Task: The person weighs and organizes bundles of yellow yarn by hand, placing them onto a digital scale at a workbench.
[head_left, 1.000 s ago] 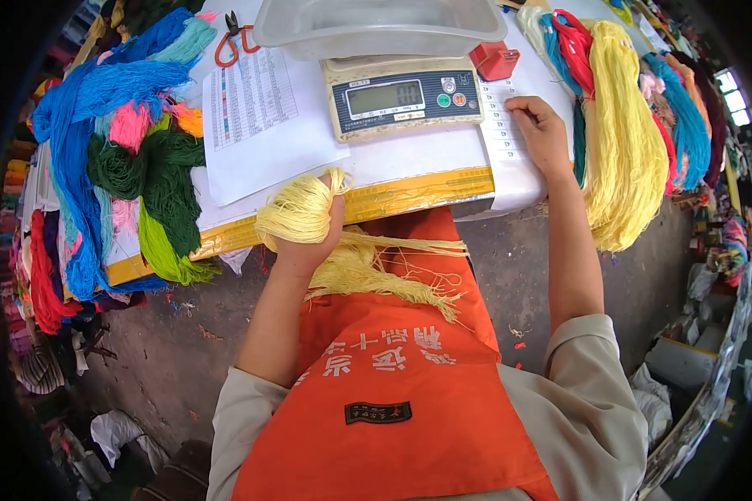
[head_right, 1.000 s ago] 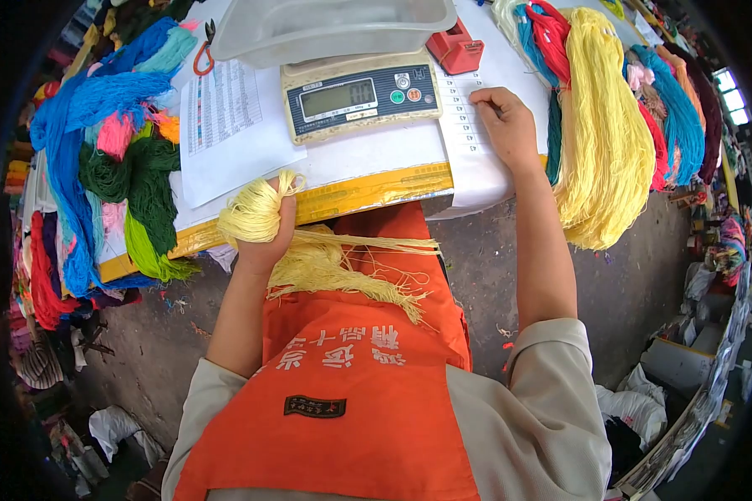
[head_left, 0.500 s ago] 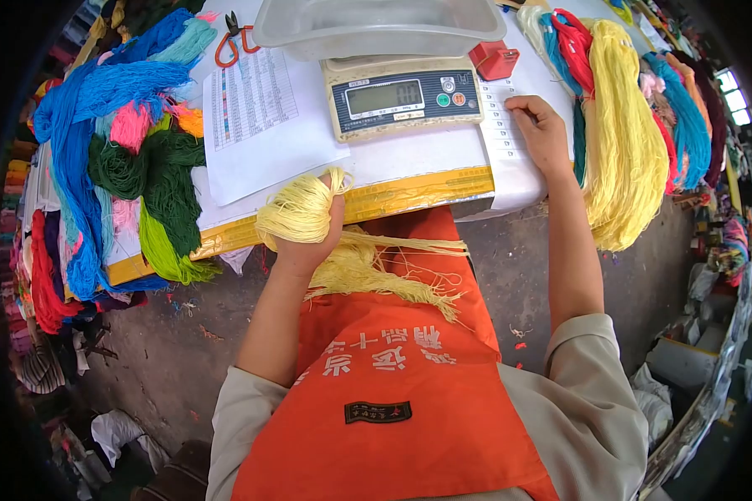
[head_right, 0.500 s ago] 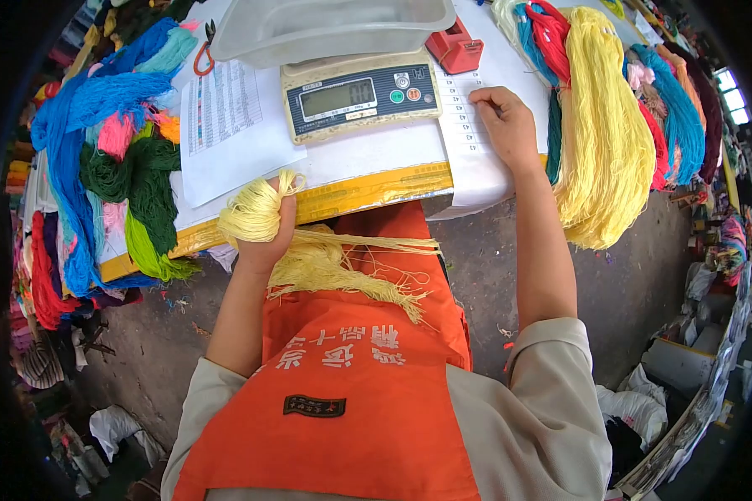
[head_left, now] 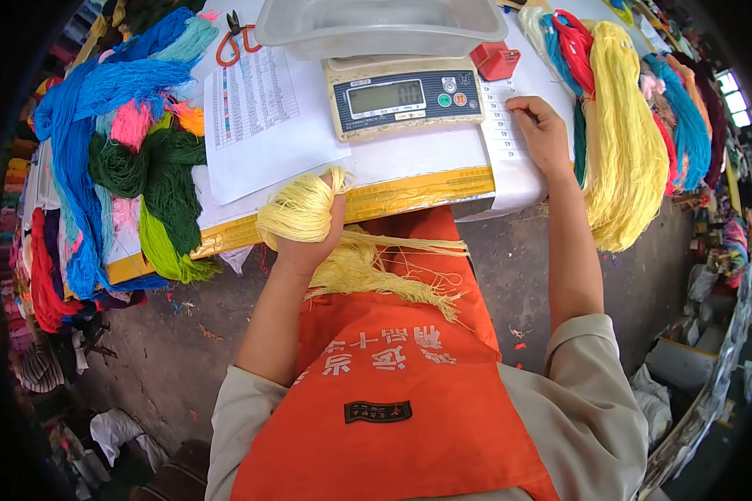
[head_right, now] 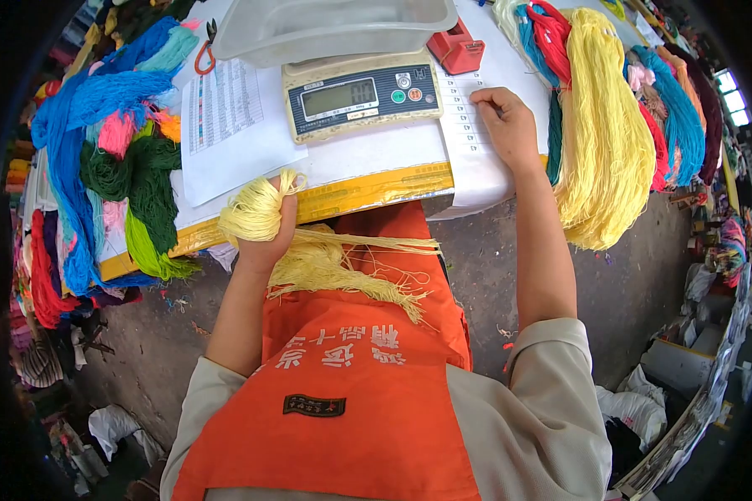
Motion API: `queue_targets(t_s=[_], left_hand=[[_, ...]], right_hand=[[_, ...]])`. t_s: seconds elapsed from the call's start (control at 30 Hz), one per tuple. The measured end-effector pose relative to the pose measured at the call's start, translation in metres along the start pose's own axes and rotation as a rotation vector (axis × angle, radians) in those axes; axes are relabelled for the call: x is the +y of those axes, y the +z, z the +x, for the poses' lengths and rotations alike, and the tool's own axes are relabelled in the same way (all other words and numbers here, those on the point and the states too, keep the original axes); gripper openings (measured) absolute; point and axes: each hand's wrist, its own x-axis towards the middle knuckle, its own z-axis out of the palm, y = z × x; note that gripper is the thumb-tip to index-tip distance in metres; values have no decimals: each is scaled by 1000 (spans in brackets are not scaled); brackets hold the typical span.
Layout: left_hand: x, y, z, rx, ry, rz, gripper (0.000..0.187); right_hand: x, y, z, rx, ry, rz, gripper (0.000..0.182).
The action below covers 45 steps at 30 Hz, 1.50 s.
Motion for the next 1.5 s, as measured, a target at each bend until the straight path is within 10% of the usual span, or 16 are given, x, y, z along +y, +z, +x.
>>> queue_targets(t_s=[1.2,1.5], left_hand=[[9,-3,6,62,-55,-113,27],[14,-11,14,46,-337,-328,21]], right_hand=[[-4,0,1,-6,52,9,15],[1,1,1,7,17,10,15]])
